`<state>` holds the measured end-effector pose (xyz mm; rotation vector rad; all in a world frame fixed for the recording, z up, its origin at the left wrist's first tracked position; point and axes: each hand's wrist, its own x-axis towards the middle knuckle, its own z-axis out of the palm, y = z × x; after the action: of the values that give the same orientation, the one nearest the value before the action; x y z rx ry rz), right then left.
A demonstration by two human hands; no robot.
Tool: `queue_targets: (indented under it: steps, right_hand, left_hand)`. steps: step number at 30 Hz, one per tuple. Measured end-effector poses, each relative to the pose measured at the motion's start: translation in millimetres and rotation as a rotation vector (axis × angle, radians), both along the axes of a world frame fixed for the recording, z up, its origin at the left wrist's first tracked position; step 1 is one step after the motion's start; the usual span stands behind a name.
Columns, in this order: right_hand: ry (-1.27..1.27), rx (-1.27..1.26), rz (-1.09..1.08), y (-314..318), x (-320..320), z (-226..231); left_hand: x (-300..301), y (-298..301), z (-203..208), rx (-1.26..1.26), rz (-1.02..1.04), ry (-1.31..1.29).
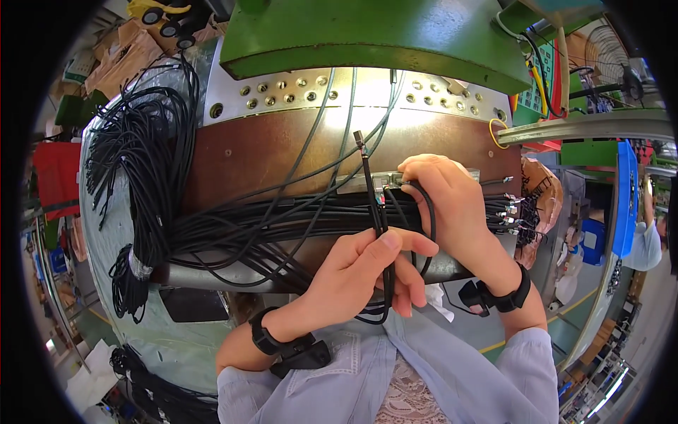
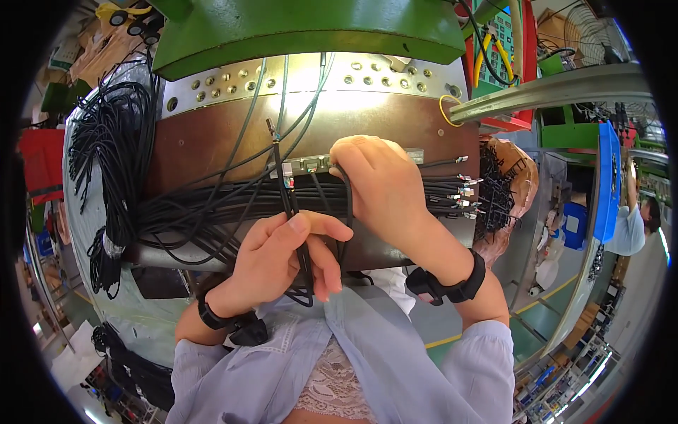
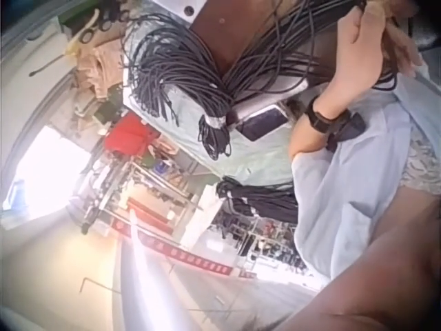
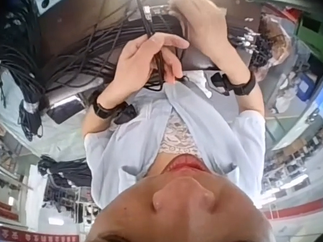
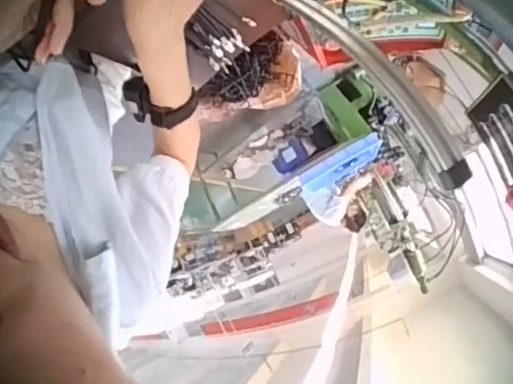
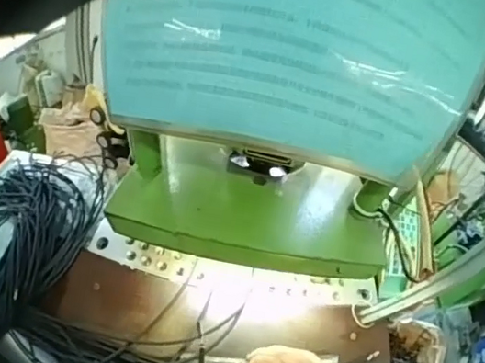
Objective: The person picks up a bundle of cables, places them on the workbench, and inserts the connectors of several cables into a metal fixture. They then operate a machine to process the connectors before removing the cables and placing them back onto the workbench.
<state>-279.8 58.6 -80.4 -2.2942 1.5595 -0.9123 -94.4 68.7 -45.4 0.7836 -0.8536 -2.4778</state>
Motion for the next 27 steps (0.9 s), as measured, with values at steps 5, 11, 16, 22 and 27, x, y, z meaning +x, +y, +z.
queue_targets:
  steps: [5,11,16,22,27]
  right_hand:
    - [0.107,-0.133,0.009,4,-9,17]
    - [0.02,-0.225,0.143,3,-22,24]
    - [-0.082,-0.064,-0.037,7,-41,-6]
    - [-0.059,0.046,-0.019,4,-40,-7]
    - [-0.008,0.064,-0.022,4,-45,6]
  left_hand:
    - [-2,-8,7,0.032,-0.069,-0.008]
    - [-15,-8,17,-0.022,-0.093,-0.033]
    - [-10,-2,26,-0.111,0.223,-0.199]
    - [-11,-12,18,0.078,0.229,-0.106]
    - [-20,-19,18,0.111,-0.068,-0.123]
